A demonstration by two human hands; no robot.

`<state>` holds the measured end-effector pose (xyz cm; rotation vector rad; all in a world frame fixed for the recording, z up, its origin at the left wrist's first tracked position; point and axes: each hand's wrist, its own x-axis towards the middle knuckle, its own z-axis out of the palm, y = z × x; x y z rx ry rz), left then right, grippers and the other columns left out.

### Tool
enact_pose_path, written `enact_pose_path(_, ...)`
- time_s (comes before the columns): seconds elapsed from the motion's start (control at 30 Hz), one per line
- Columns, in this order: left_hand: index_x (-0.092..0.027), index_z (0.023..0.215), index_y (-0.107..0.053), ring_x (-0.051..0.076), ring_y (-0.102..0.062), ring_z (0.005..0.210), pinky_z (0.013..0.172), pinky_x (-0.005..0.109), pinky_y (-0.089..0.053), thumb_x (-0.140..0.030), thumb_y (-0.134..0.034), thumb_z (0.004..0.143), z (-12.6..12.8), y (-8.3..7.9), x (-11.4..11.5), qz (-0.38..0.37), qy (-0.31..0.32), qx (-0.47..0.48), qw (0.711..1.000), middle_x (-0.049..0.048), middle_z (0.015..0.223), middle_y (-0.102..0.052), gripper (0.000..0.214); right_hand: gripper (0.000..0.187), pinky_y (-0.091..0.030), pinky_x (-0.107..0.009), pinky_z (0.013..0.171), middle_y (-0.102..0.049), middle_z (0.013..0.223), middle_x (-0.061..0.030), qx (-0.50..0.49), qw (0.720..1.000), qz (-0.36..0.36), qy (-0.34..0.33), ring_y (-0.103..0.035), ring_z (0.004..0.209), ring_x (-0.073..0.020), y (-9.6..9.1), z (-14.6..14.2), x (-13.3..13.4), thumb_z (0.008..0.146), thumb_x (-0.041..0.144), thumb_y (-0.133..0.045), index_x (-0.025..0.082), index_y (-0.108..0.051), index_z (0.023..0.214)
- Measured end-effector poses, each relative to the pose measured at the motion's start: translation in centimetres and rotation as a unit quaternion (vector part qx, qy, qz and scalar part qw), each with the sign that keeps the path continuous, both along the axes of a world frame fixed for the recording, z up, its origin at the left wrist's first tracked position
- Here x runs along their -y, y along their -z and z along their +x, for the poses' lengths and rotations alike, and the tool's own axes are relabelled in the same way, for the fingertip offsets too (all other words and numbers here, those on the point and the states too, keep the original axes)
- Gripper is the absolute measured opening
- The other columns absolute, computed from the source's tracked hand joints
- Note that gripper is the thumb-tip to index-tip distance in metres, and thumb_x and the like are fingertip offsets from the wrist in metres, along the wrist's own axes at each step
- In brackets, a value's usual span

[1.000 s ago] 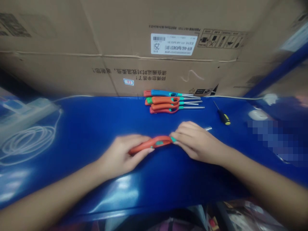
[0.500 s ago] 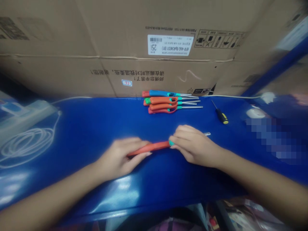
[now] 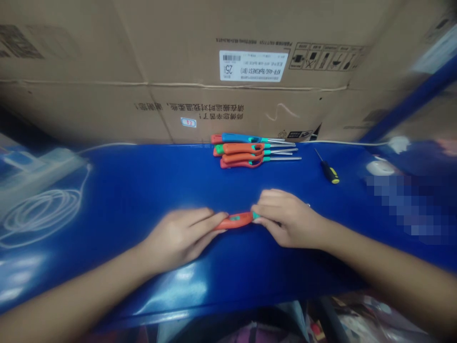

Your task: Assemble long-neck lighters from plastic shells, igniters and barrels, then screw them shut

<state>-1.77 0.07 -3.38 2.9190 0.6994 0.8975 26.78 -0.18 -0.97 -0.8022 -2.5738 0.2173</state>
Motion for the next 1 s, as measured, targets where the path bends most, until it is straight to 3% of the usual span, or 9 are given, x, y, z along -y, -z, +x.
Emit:
enact_pose_path(0.13, -0.015, 0.124, -0.063, 0.018, -0.073, 0.077, 0.066, 0.027, -0.059, -0.024, -0.061, 0.097, 0.2, -0.2, 0.1, 0.003, -0.007, -0.005, 1.0, 0.0087, 0.093, -0.074, 0.028, 0.021, -0.042, -0.03, 0.068, -0.059, 0.072, -0.0051, -0.002, 1.0, 0.006, -0.005, -0.045, 0.069, -0.0172, 0.1, 0.0, -0.1, 0.099, 0.018, -0.048, 0.014, -0.066, 0.088)
enact_pose_path(0.37, -0.016, 0.125, -0.063, 0.017, -0.071, 0.074, 0.062, 0.027, -0.056, -0.023, -0.062, 0.097, 0.3, 0.0, 0.2, 0.007, -0.008, -0.015, 1.0, 0.008, 0.095, -0.073, 0.029, 0.026, -0.044, -0.035, 0.073, -0.066, 0.079, -0.0099, 0.08, 0.992, 0.099, 0.006, -0.051, 0.075, -0.0206, 0.6, 0.1, 0.2, 0.1, 0.019, -0.046, 0.012, -0.069, 0.09)
enact_pose_path(0.5, -0.016, 0.126, -0.064, 0.016, -0.069, 0.076, 0.067, 0.026, -0.056, -0.024, -0.058, 0.099, 0.6, -0.5, -0.1, -0.053, -0.022, -0.015, 0.998, 0.0077, 0.095, -0.071, 0.029, 0.024, -0.048, -0.036, 0.073, -0.069, 0.08, -0.0103, 0.074, 0.991, 0.108, 0.018, -0.056, 0.075, -0.0213, 0.3, 0.1, -0.3, 0.1, 0.021, -0.05, 0.011, -0.071, 0.091)
enact_pose_path(0.63, -0.017, 0.126, -0.065, 0.016, -0.069, 0.086, 0.077, 0.025, -0.055, -0.026, -0.059, 0.099, 1.0, -1.2, -0.3, -0.132, -0.03, 0.024, 0.991, 0.0078, 0.101, -0.071, 0.029, 0.018, -0.053, -0.036, 0.077, -0.075, 0.093, -0.0115, -0.001, 0.991, 0.137, -0.005, -0.063, 0.083, -0.0216, -0.3, 0.3, -0.6, 0.098, 0.023, -0.057, 0.011, -0.069, 0.105)
enact_pose_path(0.83, -0.019, 0.128, -0.065, 0.016, -0.068, 0.09, 0.082, 0.025, -0.054, -0.027, -0.059, 0.099, 1.1, -1.1, 0.0, -0.176, -0.021, 0.043, 0.983, 0.0073, 0.105, -0.07, 0.031, 0.019, -0.054, -0.036, 0.072, -0.077, 0.092, -0.0083, -0.085, 0.981, 0.172, -0.016, -0.066, 0.079, -0.0204, 0.0, 0.1, -0.2, 0.093, 0.014, -0.062, 0.013, -0.067, 0.111)
enact_pose_path(1.0, -0.022, 0.137, -0.059, 0.02, -0.065, 0.099, 0.088, 0.032, -0.053, -0.036, -0.053, 0.102, 1.0, -1.3, -0.4, -0.208, -0.077, -0.014, 0.975, 0.0078, 0.115, -0.064, 0.038, 0.014, -0.05, -0.036, 0.073, -0.076, 0.093, -0.0077, -0.032, 0.989, 0.143, 0.024, -0.065, 0.083, -0.0212, 0.0, 0.3, -0.8, 0.094, 0.02, -0.062, 0.015, -0.069, 0.105)
